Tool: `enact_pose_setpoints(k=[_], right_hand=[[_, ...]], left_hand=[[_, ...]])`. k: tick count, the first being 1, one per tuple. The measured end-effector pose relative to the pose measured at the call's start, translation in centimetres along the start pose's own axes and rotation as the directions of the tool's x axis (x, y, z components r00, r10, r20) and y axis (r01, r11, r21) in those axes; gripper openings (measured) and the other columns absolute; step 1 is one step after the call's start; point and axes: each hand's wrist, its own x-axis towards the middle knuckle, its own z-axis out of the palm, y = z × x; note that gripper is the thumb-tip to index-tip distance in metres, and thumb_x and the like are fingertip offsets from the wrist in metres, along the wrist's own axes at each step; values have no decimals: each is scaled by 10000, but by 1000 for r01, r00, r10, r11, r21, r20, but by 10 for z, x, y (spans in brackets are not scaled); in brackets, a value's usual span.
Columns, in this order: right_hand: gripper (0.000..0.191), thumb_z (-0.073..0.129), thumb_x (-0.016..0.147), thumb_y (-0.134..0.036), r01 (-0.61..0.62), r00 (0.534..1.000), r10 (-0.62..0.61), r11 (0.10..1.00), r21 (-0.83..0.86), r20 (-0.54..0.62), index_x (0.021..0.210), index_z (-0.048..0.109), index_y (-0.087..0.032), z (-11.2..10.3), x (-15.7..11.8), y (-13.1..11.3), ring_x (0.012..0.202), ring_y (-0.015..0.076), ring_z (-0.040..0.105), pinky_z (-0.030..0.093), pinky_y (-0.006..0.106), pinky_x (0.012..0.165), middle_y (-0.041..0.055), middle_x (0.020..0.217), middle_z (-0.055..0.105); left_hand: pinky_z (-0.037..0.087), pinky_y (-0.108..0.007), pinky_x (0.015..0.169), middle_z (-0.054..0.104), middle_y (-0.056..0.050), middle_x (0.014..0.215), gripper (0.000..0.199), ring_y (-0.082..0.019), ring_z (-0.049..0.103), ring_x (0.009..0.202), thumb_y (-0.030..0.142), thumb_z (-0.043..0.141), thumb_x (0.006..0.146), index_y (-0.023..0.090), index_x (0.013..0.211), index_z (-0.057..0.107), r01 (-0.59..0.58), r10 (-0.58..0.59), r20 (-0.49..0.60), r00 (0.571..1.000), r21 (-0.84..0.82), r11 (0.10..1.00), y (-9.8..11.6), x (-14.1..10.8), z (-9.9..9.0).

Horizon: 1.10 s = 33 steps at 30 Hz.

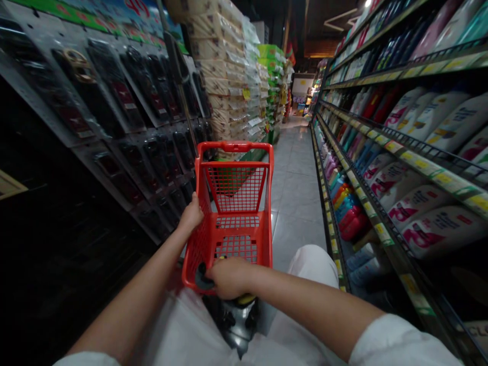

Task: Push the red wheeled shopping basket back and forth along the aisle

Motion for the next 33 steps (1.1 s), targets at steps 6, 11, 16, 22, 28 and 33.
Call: enact_pose_setpoints(k=[6,11,16,22,28,33], right_hand=[[274,545,866,-207,6,1000,-3,986,-164,20,1108,672,-196,-5,-50,52,911,233,669,481,286,716,116,1068,678],[305,495,884,-141,-66,989,13,931,-360,-147,1117,674,-222,-24,-35,89,913,236,630,486,323,762,118,1044,627],[309,430,932,-169,-237,944,133,909,-343,-302,1136,661,-189,-27,-17,93,962,250,582,481,341,783,144,1085,597],[331,529,922,-465,-23,962,-70,942,-334,-263,967,706,-189,-4,-29,92,963,242,527,443,329,795,92,1003,619],[371,490,959,-461,-317,868,163,909,-270,-469,1060,705,-176,-63,1,165,1013,234,498,407,321,841,105,1091,607],[457,456,956,-519,-284,891,129,907,-311,-436,1000,716,-146,-56,14,147,1011,267,502,416,344,804,133,1014,620]], left_hand=[[502,-318,829,653,-244,1225,750,-279,668,1077,156,399,874,17,1548,104,-46,46,5,999,37,998,-13,23,-2],[503,-297,836,645,-226,1256,771,-262,665,1088,170,426,860,32,1552,117,-52,52,-9,999,6,999,-17,33,-2],[505,-299,843,644,-226,1263,759,-262,668,1086,177,420,861,39,1553,141,-31,31,-31,999,13,999,-20,38,-4],[503,-314,863,646,-215,1266,727,-275,665,1096,173,394,882,43,1554,151,-53,54,-17,998,27,998,-22,46,-5],[497,-298,900,658,-182,1265,714,-244,654,1126,185,408,895,77,1558,168,-101,101,-12,995,-10,995,-26,53,-2],[481,-311,950,619,-177,1331,728,-241,626,1180,165,422,882,83,1559,167,-161,161,9,987,-43,986,-27,69,-1]])
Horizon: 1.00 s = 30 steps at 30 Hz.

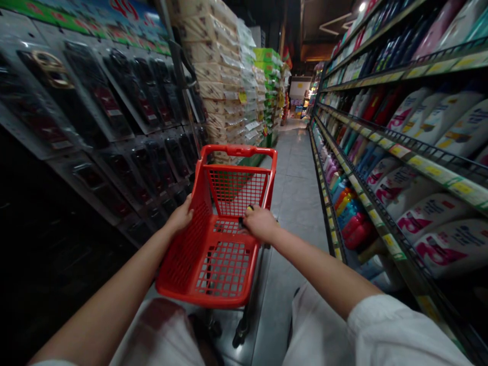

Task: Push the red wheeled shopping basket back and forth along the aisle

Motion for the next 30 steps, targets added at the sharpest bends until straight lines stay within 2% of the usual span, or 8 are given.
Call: enact_pose_setpoints(k=[5,11,14,17,21,26,28,30], right_hand=[[569,344,948,-628,320,947,-319,946,57,-20,987,698,-184,11,-25,-32,896,223,514,420,346,779,89,972,628],[496,418,953,-559,-26,989,15,997,-74,-148,930,715,-162,-7,1,41,972,256,494,410,353,785,110,1000,626],[514,399,954,-557,-133,971,109,986,-102,-214,891,719,-161,-6,4,36,984,275,489,412,360,777,127,973,617],[537,364,952,-584,11,973,-31,996,-89,-228,886,713,-181,7,-6,1,941,252,488,418,353,765,117,967,610],[502,345,970,-571,195,944,-215,975,-101,-249,992,693,-209,15,-21,-2,912,218,475,418,337,777,82,998,607],[373,434,983,-462,-305,892,273,952,-33,-359,1057,699,-210,-7,-21,61,976,234,458,417,325,774,89,1105,600],[343,437,992,-399,-459,817,433,888,26,-380,1224,645,-255,-10,-20,63,983,239,458,426,315,736,87,1191,578],[382,413,1001,-325,-440,838,423,897,29,-346,1358,547,-326,-4,-20,48,975,234,468,436,303,716,80,1228,564]], left_hand=[[477,-332,977,610,-141,1354,752,-254,614,1200,191,437,862,119,1563,173,-79,78,54,995,16,997,-11,23,0],[440,-328,1037,533,-146,1437,699,-241,550,1282,244,372,912,103,1563,163,-198,184,134,974,99,975,-13,32,-11],[391,-415,1095,513,-159,1452,651,-264,514,1317,227,349,933,125,1559,200,-216,203,79,976,243,946,-1,27,-13],[290,-533,1151,390,-205,1528,546,-321,362,1422,205,342,940,74,1466,405,-203,245,-91,965,330,922,19,13,-6],[279,-448,1179,427,-174,1515,458,-280,339,1440,172,386,905,79,1302,595,-277,296,-126,947,147,949,50,-18,14],[484,-345,969,726,-122,1121,384,-225,665,1065,287,404,914,118,1094,698,-246,272,44,961,-313,918,96,-63,30],[504,-322,850,744,-101,975,422,-214,682,918,351,342,953,140,944,707,-275,336,97,937,-388,880,116,-77,35],[487,-305,752,724,-100,846,496,-205,663,798,388,268,981,144,829,672,-302,376,132,917,-387,871,133,-87,41]])
